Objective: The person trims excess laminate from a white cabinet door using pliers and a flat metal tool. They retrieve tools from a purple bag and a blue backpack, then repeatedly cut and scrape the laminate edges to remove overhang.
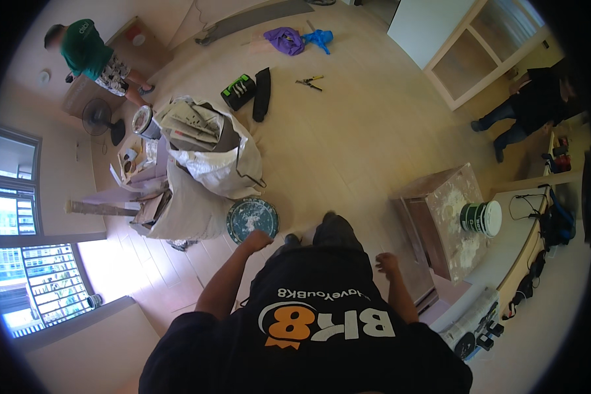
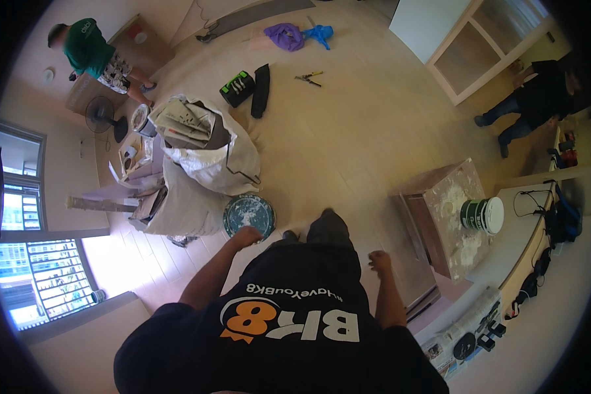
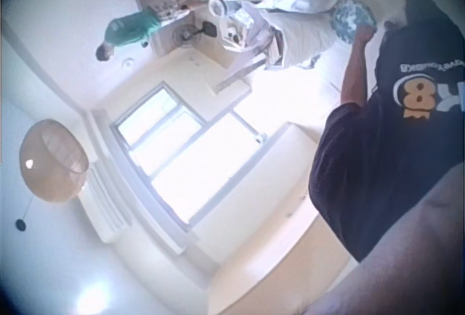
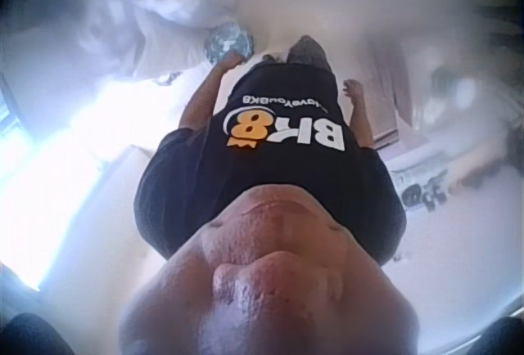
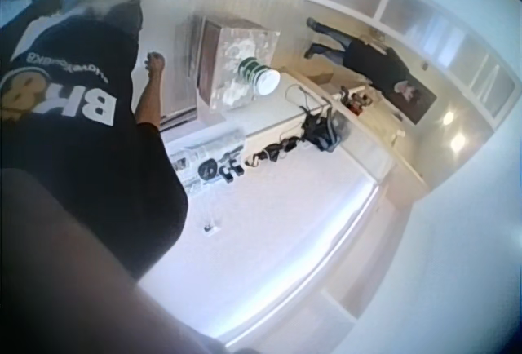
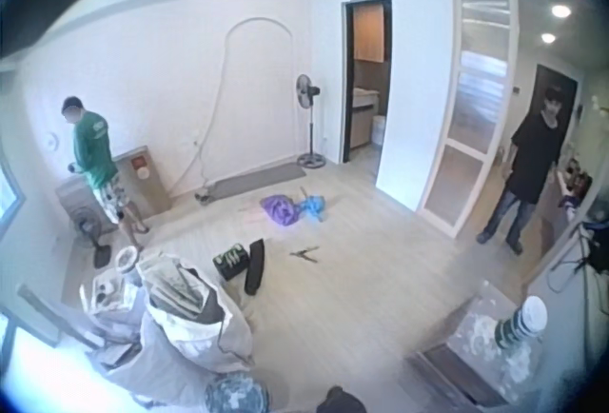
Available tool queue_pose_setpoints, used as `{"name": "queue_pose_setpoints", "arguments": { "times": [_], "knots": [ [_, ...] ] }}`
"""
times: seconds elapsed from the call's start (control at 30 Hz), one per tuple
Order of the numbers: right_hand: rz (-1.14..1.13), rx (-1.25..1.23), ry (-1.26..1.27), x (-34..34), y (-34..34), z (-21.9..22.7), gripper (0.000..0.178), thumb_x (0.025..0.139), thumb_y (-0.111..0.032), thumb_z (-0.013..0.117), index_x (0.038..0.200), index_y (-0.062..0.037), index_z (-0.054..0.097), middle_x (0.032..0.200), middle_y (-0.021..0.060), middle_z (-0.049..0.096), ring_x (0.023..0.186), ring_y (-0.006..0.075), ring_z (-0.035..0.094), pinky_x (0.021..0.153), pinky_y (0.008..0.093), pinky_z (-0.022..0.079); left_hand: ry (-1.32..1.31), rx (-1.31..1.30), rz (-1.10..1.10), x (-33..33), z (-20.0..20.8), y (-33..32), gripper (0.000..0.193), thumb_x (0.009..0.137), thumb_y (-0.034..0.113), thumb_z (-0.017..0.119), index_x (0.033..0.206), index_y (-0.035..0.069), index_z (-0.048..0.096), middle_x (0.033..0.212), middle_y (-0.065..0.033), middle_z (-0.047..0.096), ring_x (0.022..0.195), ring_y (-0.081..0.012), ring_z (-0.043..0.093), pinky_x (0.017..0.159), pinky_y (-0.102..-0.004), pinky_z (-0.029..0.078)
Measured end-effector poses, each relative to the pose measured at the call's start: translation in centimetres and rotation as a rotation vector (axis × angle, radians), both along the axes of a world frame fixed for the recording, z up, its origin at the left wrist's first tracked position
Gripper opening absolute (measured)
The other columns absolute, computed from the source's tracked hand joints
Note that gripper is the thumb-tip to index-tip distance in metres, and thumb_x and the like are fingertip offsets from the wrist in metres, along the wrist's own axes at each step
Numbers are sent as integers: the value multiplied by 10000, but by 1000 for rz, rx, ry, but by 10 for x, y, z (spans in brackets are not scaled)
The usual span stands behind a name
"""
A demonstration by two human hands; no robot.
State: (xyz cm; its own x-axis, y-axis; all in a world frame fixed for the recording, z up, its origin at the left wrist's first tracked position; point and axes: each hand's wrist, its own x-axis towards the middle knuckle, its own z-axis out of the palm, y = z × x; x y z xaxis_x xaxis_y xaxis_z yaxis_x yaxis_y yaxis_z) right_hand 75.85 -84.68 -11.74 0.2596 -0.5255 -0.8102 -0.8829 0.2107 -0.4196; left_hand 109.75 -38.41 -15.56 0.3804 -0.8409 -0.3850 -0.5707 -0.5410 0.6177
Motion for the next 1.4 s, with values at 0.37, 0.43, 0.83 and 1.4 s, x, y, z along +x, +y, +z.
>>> {"name": "queue_pose_setpoints", "arguments": {
  "times": [0.37,0.43,0.83,1.4],
  "knots": [
    [554,-212,44,42,-49,-125,220,875,-176,603,894,-17,753,878,187,741,839,359,729,787,455,560,22,29,37,187,-2,-261,350,792,350,749,770,5,698,775,-227,673,772,-411,660,729,-488,512],
    [686,-310,89,84,-111,-104,199,872,-153,611,864,-10,750,791,177,731,768,317,734,729,438,566,23,31,59,213,-7,-278,349,802,346,740,761,2,697,772,-224,672,745,-396,662,716,-487,512],
    [-18,25,-257,445,-385,-1,138,938,-133,598,1041,-53,644,867,81,711,654,162,654,549,282,509,328,182,663,331,3,-308,401,938,343,610,814,-25,715,783,-161,722,626,-284,699,647,-436,553],
    [545,27,-41,804,-452,-21,194,909,-160,649,1032,-19,701,852,82,713,707,162,690,621,303,549,490,65,1052,602,-36,-412,350,926,321,647,945,-21,715,801,-135,707,660,-204,691,635,-367,551]
  ]
}}
